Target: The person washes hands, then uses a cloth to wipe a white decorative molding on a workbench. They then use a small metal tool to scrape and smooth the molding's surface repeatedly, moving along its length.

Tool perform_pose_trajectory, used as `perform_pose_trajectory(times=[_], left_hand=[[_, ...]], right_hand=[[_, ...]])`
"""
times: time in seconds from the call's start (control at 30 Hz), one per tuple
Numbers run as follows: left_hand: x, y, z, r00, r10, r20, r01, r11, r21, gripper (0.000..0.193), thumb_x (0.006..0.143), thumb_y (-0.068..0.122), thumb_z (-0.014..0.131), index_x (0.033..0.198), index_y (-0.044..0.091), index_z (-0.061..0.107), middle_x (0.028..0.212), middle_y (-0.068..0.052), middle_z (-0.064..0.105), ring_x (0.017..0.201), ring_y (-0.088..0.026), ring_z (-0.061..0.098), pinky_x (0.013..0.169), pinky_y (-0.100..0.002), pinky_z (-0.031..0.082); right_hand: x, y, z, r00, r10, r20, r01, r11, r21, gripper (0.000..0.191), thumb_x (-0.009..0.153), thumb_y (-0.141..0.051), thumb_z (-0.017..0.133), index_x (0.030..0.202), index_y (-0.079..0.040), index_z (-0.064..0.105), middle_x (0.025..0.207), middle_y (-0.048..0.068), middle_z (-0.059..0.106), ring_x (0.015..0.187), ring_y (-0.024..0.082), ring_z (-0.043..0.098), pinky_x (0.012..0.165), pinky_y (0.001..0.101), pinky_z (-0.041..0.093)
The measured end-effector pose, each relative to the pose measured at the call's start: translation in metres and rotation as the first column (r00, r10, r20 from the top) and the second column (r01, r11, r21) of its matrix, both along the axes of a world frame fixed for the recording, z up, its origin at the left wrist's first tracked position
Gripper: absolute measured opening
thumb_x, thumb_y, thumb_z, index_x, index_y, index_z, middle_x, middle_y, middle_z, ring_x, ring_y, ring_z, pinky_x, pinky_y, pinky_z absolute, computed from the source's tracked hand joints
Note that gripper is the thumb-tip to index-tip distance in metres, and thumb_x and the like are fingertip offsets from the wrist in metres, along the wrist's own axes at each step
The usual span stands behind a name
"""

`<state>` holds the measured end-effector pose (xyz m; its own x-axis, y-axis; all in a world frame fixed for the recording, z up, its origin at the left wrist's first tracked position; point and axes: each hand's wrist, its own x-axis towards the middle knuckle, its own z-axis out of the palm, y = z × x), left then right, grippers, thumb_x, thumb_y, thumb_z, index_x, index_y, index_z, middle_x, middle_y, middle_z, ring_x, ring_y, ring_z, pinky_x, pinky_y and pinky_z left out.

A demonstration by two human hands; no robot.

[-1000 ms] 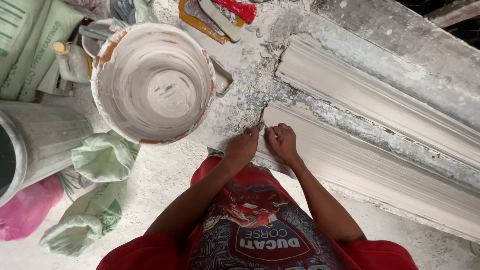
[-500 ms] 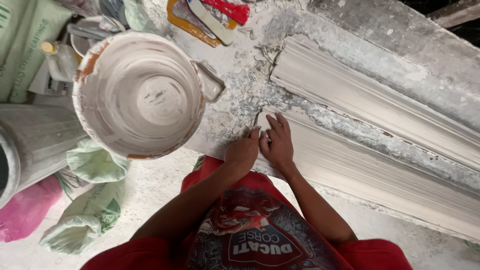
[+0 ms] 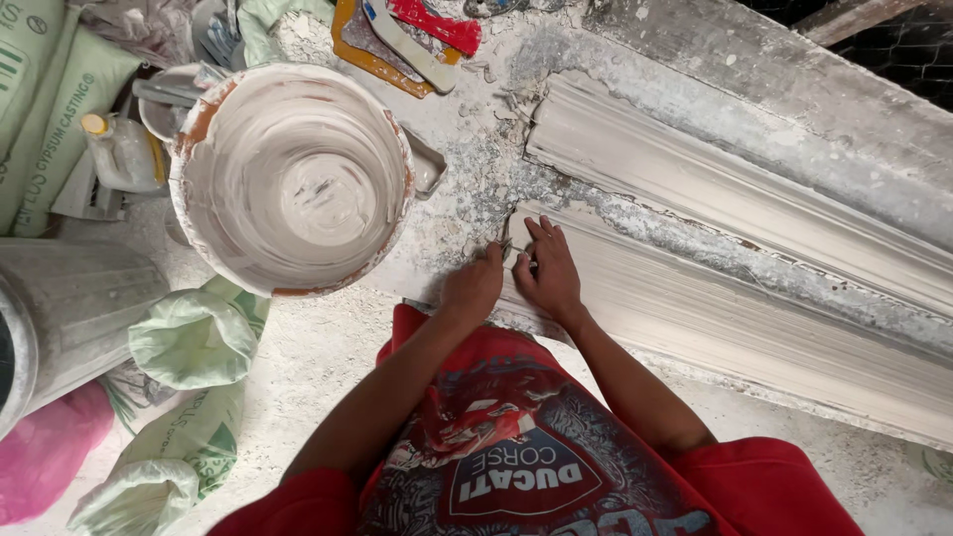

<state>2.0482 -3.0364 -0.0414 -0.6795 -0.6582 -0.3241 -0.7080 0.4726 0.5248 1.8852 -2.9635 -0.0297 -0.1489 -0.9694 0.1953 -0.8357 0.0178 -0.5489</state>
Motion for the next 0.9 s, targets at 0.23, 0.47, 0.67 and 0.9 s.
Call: perform_pose_trajectory(times=[0.23, 0.47, 0.67, 0.9], left_hand=[[-0.013, 0.022, 0.008, 0.997, 0.065, 0.030, -0.064, 0.998, -0.013, 0.020, 0.103, 0.018, 0.042, 0.119, 0.006, 0.045, 0.083, -0.021, 0.074, 0.076, -0.038, 0.076, 0.064, -0.052, 0.060], [-0.029, 0.008, 0.035, 0.990, 0.074, 0.122, -0.096, 0.978, 0.185, 0.026, 0.108, 0.027, 0.039, 0.123, 0.007, 0.045, 0.096, -0.023, 0.074, 0.087, -0.041, 0.075, 0.074, -0.055, 0.059], [-0.053, -0.015, 0.032, 0.987, 0.140, 0.084, -0.161, 0.911, 0.380, 0.027, 0.104, 0.025, 0.042, 0.122, 0.004, 0.044, 0.105, -0.026, 0.071, 0.095, -0.045, 0.071, 0.081, -0.057, 0.056], [-0.029, -0.021, 0.009, 0.998, 0.046, -0.032, -0.039, 0.980, 0.197, 0.026, 0.100, 0.020, 0.044, 0.120, 0.002, 0.044, 0.113, -0.028, 0.068, 0.100, -0.048, 0.068, 0.086, -0.060, 0.053]], right_hand=[[-0.006, 0.006, -0.005, 0.999, 0.030, -0.024, -0.030, 1.000, 0.005, 0.014, 0.087, -0.012, 0.062, 0.087, 0.000, 0.055, 0.149, 0.024, 0.055, 0.146, 0.047, 0.042, 0.121, 0.0591, 0.031], [-0.015, -0.004, -0.012, 0.999, 0.027, -0.042, -0.026, 1.000, 0.012, 0.011, 0.086, -0.012, 0.062, 0.086, -0.001, 0.058, 0.148, 0.022, 0.057, 0.145, 0.045, 0.043, 0.121, 0.0572, 0.031], [-0.011, 0.001, -0.009, 0.999, 0.021, -0.035, -0.020, 0.999, 0.036, 0.011, 0.086, -0.012, 0.063, 0.087, -0.002, 0.059, 0.148, 0.021, 0.056, 0.144, 0.044, 0.043, 0.120, 0.0585, 0.029], [-0.017, 0.010, -0.002, 1.000, 0.013, 0.007, -0.013, 1.000, -0.014, 0.014, 0.089, -0.014, 0.061, 0.094, -0.001, 0.057, 0.146, 0.021, 0.057, 0.143, 0.045, 0.045, 0.120, 0.0559, 0.032]])
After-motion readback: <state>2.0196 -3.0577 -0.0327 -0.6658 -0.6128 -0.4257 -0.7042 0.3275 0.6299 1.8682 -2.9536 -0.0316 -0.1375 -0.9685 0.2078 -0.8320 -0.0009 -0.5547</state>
